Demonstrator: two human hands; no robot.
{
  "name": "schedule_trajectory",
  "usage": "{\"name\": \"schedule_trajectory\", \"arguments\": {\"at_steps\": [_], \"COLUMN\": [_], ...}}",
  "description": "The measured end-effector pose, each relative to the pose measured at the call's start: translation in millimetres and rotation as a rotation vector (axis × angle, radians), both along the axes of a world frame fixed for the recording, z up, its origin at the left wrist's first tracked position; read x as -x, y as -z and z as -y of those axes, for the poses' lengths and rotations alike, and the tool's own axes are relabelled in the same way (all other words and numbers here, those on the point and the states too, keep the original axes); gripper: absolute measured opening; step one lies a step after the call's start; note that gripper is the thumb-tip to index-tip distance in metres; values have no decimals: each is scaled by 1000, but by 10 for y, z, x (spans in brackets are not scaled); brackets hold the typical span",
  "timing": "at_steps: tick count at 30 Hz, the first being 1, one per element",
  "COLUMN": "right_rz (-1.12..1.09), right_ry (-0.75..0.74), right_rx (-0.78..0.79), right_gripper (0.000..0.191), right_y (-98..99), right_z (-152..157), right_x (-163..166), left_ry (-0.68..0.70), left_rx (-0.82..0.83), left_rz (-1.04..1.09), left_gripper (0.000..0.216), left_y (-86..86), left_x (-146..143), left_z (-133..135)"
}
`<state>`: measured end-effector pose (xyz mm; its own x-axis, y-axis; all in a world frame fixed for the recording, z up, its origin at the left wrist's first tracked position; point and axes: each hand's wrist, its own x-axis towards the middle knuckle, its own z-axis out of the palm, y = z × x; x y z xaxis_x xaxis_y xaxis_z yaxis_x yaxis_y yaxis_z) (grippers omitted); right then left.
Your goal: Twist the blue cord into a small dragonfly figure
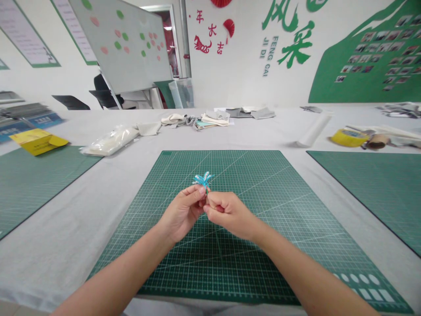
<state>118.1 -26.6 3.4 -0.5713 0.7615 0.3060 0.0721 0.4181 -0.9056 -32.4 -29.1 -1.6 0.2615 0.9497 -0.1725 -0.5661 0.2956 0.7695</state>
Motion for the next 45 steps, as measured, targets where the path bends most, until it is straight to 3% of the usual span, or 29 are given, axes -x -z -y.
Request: {"name": "schedule_trajectory", "arguments": {"at_steps": [17, 23, 36, 45], "right_rz": [-39, -28, 35, 15], "right_ry": [18, 8, 6, 115], "right_rx": [29, 37, -27, -72], "right_gripper": [33, 34, 31, 31], "right_y": [-9, 16, 10, 45], "right_z": [-2, -10, -19, -42], "right_x": [16, 21, 32, 13], "left_ry": [-58, 0, -156, -140], "left_rx": [-144, -138, -461, -428], "left_rz": [-160, -219, -638, -708], "left_gripper": [11, 14, 16, 14], "left_y": [-20, -47, -123, -95], "left_x": [28, 80, 107, 59], "left_z": [7, -3, 19, 16]}}
